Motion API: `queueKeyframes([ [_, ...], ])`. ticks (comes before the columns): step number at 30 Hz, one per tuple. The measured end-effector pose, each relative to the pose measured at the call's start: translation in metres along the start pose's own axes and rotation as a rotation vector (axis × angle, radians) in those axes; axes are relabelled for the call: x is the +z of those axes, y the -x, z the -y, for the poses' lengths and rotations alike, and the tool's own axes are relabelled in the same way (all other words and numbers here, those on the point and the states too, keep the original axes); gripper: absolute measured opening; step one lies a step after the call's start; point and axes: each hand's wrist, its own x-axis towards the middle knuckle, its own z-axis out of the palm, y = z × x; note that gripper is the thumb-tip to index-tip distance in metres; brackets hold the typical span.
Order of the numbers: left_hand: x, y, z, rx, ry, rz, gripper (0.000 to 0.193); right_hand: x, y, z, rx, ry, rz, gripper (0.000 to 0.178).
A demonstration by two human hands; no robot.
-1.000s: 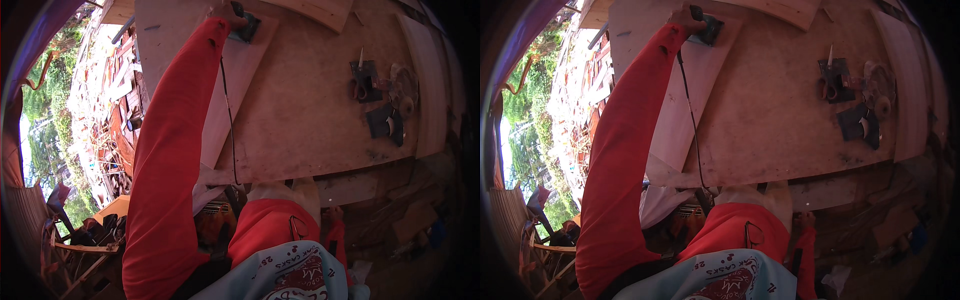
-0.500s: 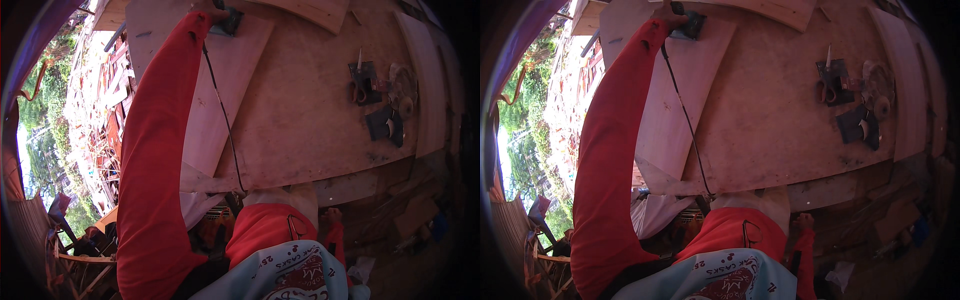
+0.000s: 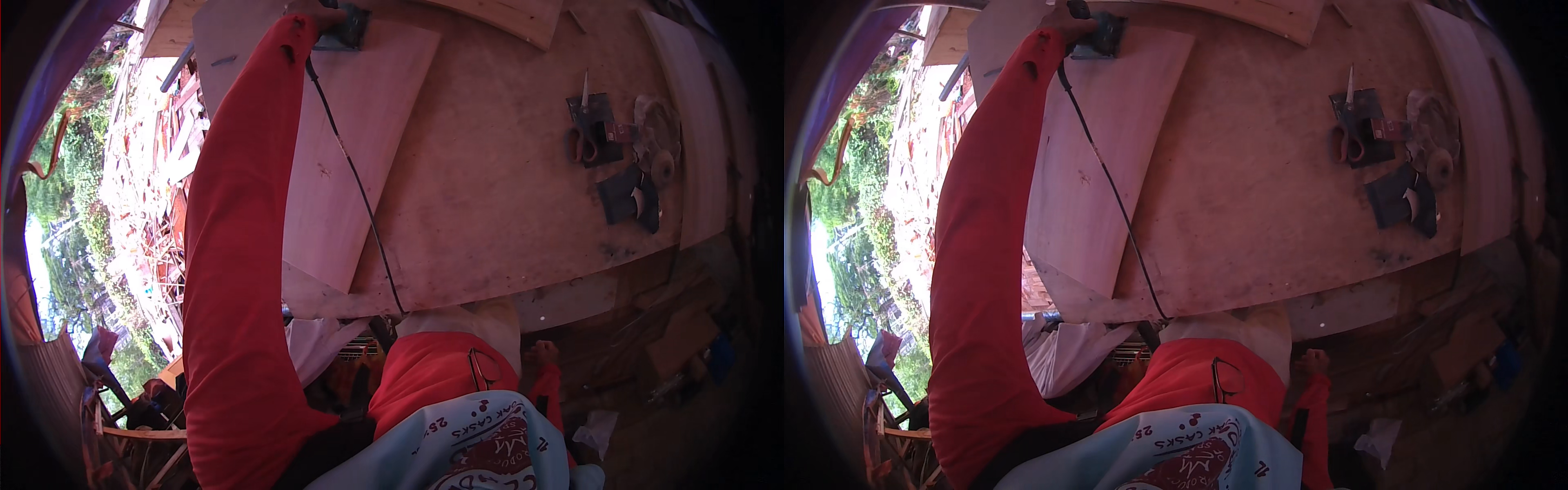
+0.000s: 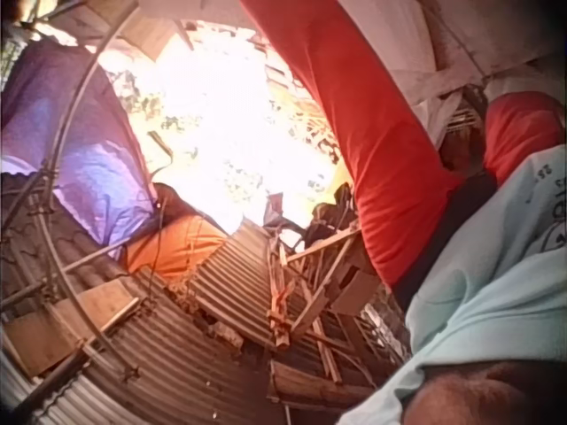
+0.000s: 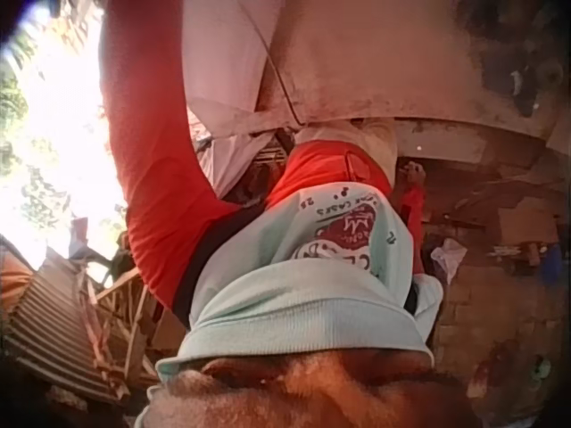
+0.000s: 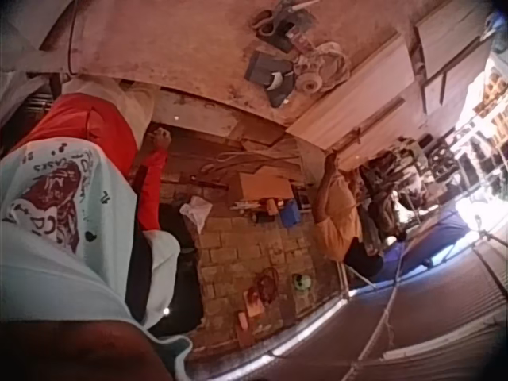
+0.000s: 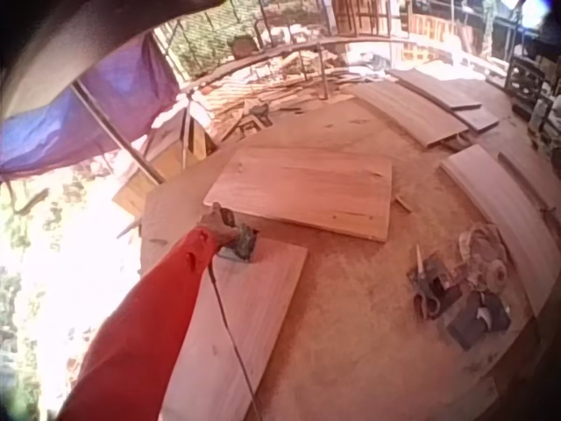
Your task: Sand the surface of a wooden board using an electric palm sander.
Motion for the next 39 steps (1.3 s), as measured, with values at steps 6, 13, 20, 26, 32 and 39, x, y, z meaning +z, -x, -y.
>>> queueKeyframes([
  [6,-0.031,0.049,-0.043,0.081,0.199,0.134,0.082,0.004,0.005,0.009,0.05,-0.069,-0.037,0.02],
  [13,-0.032,0.095,-0.024,0.184,0.287,0.137,0.114,-0.016,-0.002,0.016,-0.031,-0.009,0.005,0.022],
  [20,-0.023,0.133,-0.008,-0.063,0.105,0.112,0.115,-0.037,-0.017,0.034,-0.06,0.072,0.019,0.023],
  [26,-0.025,0.167,0.005,-0.083,0.204,0.108,0.09,-0.043,-0.023,0.024,-0.117,0.101,0.014,0.023],
  [32,-0.014,0.192,0.025,-0.066,0.234,0.07,0.081,-0.055,-0.039,0.012,-0.167,0.111,0.06,0.022],
  [39,-0.012,0.228,0.071,-0.028,0.3,0.027,0.075,-0.053,-0.042,0.027,-0.286,0.236,0.113,0.022],
])
